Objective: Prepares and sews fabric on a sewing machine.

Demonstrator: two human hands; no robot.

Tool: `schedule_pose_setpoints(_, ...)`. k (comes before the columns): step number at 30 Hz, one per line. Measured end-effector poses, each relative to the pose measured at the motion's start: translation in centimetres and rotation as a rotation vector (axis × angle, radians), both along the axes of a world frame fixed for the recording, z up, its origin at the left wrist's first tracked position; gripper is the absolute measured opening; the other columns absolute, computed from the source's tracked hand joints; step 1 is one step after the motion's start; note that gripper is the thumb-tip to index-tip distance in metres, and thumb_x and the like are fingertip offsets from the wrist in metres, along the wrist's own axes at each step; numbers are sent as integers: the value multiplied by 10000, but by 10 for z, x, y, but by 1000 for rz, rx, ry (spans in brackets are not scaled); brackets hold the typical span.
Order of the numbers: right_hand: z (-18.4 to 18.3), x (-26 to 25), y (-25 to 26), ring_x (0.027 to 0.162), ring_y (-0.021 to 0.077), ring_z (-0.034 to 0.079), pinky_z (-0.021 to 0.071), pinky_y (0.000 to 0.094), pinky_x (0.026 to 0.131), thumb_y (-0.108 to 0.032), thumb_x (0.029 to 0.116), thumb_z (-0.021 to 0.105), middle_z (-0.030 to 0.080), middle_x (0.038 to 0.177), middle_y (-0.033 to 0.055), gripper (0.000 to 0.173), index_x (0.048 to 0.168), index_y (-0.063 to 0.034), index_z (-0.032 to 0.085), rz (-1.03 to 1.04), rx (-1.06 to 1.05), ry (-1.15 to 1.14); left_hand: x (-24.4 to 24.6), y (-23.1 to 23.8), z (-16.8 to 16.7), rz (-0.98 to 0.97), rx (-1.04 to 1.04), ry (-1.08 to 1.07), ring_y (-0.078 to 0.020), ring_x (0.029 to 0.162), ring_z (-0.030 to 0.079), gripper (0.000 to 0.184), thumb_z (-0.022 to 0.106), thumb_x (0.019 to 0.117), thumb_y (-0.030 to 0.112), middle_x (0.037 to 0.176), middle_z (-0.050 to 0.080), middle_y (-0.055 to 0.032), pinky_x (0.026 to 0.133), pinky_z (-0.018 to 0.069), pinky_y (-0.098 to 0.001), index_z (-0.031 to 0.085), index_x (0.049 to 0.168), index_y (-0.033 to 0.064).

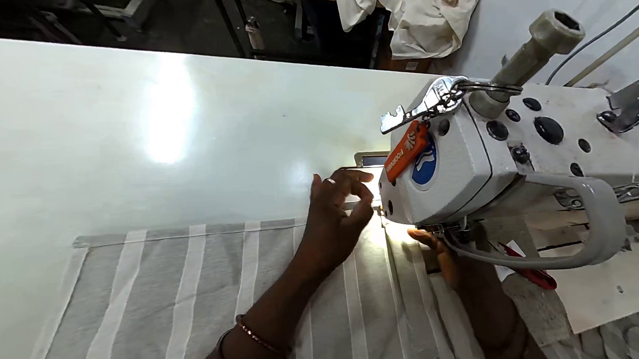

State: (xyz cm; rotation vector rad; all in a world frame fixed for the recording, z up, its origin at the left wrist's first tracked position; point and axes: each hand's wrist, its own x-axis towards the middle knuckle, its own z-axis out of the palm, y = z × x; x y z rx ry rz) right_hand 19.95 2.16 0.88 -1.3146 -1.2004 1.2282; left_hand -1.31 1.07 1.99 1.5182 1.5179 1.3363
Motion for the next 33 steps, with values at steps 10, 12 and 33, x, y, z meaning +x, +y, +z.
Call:
schedule_pose_setpoints(10, 7, -12, -5, 720, 75, 718, 624, 226, 672, -90, 912, 743, 753, 866, 2, 185, 1078, -18, 705, 572, 71, 15, -27, -12, 21, -592, -430, -324, -41, 573, 595, 64, 628, 983, 88, 724, 652, 17, 512, 496, -174, 638, 1041, 112)
schedule_pose_setpoints(12, 1, -17, -7, 745, 67, 716, 620, 217, 693, -97, 886, 774, 756, 888, 8, 206, 1079, -38, 732, 570, 228, -21, -18, -9, 19, -616, -545, -368, -47, 528, 560, 118, 632, 979, 36, 701, 622, -10, 476, 459, -169, 562, 1056, 93)
schedule_pose_setpoints(33, -13, -21, -3, 704, -42, 635, 537, 121, 654, -209, 903, 687, 706, 776, -41, 161, 858, -73, 761, 201, 532, -646, -1, -8, -19, -142, 191, 571, -99, 634, 597, 92, 676, 853, 229, 735, 589, 46, 512, 490, -275, 722, 792, 179)
